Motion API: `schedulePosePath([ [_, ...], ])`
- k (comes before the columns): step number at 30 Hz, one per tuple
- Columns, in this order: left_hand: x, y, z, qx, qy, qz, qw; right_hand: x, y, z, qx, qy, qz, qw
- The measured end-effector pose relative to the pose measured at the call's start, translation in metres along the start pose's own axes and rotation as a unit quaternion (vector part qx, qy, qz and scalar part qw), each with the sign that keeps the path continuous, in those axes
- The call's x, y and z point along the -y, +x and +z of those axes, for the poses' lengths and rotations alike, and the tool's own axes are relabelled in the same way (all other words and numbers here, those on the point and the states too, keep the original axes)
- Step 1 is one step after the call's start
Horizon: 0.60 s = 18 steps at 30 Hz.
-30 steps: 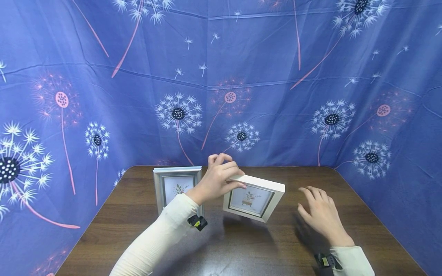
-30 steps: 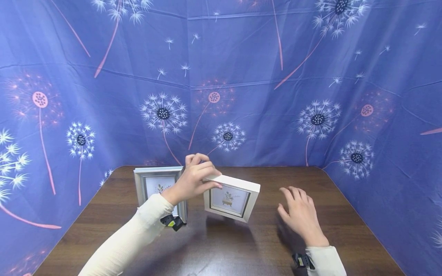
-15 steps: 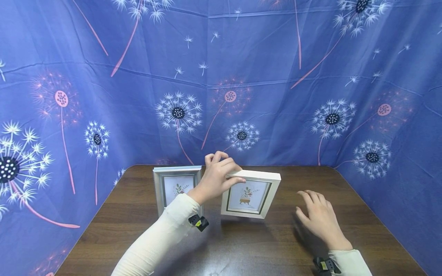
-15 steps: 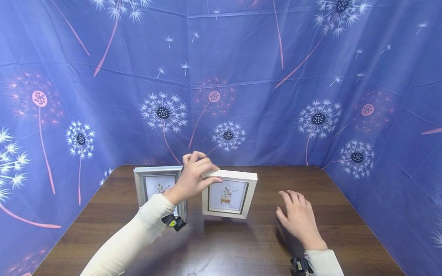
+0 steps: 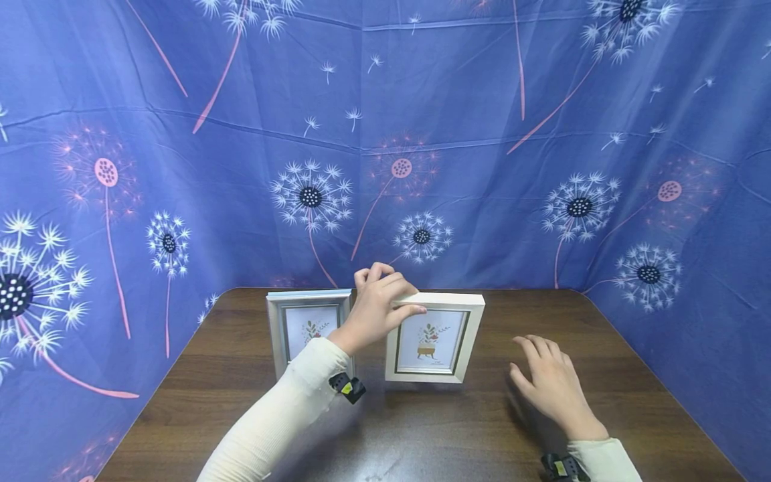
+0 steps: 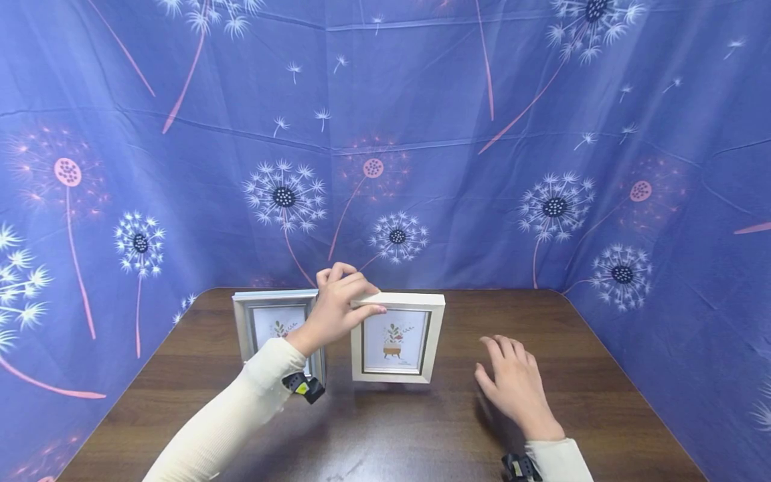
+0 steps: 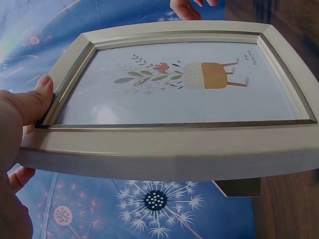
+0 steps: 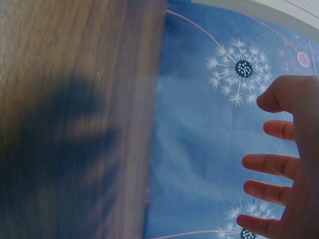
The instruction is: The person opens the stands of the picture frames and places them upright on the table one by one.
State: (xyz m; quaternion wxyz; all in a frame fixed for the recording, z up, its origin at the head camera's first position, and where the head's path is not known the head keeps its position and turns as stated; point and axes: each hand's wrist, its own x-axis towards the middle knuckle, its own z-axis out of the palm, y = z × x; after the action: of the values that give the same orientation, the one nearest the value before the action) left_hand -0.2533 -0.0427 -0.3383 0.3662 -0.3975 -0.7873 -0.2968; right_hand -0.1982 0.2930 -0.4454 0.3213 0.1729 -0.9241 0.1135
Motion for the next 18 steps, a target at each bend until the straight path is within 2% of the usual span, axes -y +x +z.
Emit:
schedulePosePath([
  [18,0.004,0.002,0.005,0.012,-0.021,-0.039,0.999,0.028,-0.001,0.014,0.021,0.021,-0.022,0.9993],
])
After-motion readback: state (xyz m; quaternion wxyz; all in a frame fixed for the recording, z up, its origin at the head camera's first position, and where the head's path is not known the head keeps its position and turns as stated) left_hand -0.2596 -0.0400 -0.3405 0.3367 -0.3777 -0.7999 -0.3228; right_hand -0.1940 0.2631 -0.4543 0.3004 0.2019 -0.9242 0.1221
